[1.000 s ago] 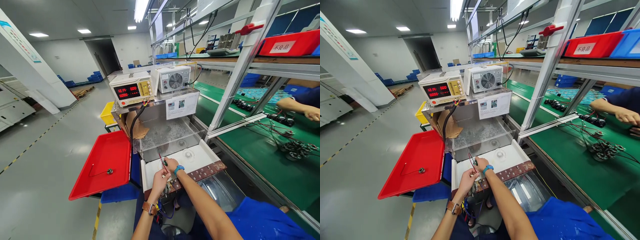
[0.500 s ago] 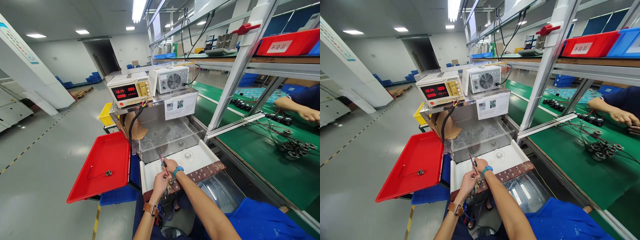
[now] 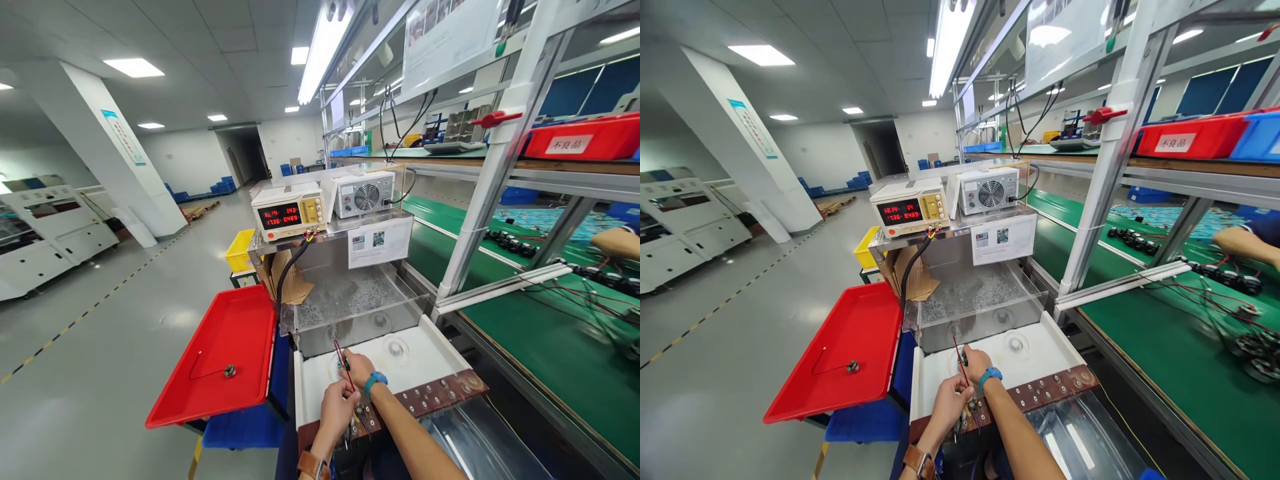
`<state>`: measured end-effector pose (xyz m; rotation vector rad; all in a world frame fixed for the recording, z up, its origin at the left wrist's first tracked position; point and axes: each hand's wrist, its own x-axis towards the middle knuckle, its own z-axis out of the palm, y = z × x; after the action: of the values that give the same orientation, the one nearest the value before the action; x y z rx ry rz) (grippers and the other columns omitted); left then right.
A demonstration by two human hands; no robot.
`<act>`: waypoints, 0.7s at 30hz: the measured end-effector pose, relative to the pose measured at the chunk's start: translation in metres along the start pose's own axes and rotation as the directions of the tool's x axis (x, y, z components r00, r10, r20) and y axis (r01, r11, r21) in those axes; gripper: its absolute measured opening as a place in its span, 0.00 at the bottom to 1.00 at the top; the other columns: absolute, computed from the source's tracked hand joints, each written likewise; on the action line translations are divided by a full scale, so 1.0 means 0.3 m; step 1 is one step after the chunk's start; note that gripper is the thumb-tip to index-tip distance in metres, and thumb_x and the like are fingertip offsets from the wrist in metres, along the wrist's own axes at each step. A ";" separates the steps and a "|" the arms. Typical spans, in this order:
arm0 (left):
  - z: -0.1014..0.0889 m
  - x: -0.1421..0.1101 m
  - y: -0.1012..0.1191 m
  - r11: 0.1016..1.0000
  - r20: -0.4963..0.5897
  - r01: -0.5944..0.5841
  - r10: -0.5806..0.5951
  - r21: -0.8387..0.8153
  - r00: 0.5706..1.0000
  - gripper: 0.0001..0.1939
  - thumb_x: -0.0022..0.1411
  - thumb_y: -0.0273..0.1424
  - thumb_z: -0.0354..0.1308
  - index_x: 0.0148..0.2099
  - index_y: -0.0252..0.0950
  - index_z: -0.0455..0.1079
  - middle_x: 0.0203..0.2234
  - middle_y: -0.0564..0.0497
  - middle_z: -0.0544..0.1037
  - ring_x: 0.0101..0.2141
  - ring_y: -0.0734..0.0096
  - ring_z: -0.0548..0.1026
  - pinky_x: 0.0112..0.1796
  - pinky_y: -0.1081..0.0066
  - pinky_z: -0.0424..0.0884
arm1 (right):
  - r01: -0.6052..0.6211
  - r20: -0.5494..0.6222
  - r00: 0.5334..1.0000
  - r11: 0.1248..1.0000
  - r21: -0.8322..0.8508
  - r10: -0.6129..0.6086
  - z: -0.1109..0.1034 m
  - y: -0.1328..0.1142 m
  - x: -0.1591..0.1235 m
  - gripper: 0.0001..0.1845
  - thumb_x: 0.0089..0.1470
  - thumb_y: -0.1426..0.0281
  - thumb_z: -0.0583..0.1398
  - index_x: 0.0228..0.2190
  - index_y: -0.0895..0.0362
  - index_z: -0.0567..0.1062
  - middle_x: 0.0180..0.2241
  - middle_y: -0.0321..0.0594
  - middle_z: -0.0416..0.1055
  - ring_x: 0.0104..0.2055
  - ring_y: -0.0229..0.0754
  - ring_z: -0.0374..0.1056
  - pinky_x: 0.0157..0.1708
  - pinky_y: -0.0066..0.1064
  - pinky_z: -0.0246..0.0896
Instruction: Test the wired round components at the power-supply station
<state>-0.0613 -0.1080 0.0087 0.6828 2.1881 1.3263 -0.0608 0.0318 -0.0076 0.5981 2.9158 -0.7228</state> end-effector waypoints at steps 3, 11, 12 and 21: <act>0.003 0.001 -0.007 1.000 -0.010 -0.011 0.011 -0.004 1.000 0.04 0.49 0.30 0.55 0.27 0.37 0.70 0.25 0.50 0.79 0.30 0.65 0.75 0.35 0.69 0.67 | -0.001 -0.011 1.000 1.000 0.000 0.001 0.014 0.004 0.009 0.19 0.50 0.64 0.61 0.45 0.53 0.71 0.38 0.45 0.78 0.42 0.48 0.73 0.36 0.31 0.55; -0.010 0.007 0.009 0.997 -0.009 -0.034 0.034 -0.066 0.999 0.08 0.50 0.37 0.58 0.27 0.37 0.70 0.25 0.48 0.79 0.30 0.62 0.75 0.35 0.65 0.68 | 0.027 -0.026 0.999 0.999 0.040 -0.026 -0.002 -0.011 0.005 0.17 0.48 0.67 0.62 0.42 0.55 0.72 0.39 0.45 0.78 0.42 0.49 0.73 0.35 0.30 0.54; -0.016 0.005 0.015 0.993 -0.011 -0.056 0.055 -0.106 0.998 0.11 0.50 0.39 0.58 0.27 0.37 0.71 0.25 0.47 0.79 0.30 0.61 0.75 0.36 0.65 0.68 | 0.032 -0.051 0.998 0.997 0.066 -0.028 -0.011 -0.017 -0.002 0.16 0.48 0.66 0.62 0.41 0.55 0.73 0.38 0.45 0.78 0.41 0.49 0.73 0.35 0.30 0.54; -0.079 0.036 -0.007 0.886 -0.054 0.088 -0.126 -0.455 0.991 0.36 0.38 0.54 0.67 0.46 0.38 0.72 0.42 0.42 0.82 0.45 0.51 0.79 0.41 0.60 0.75 | -0.032 -0.615 0.601 0.785 0.619 0.510 -0.407 0.270 -0.196 0.17 0.48 0.56 0.62 0.33 0.55 0.70 0.22 0.31 0.69 0.25 0.37 0.64 0.27 0.26 0.54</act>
<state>-0.0849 -0.1176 0.0149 0.3252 1.8375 1.7454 0.0270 0.1335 0.0754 1.8126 3.0734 -1.6338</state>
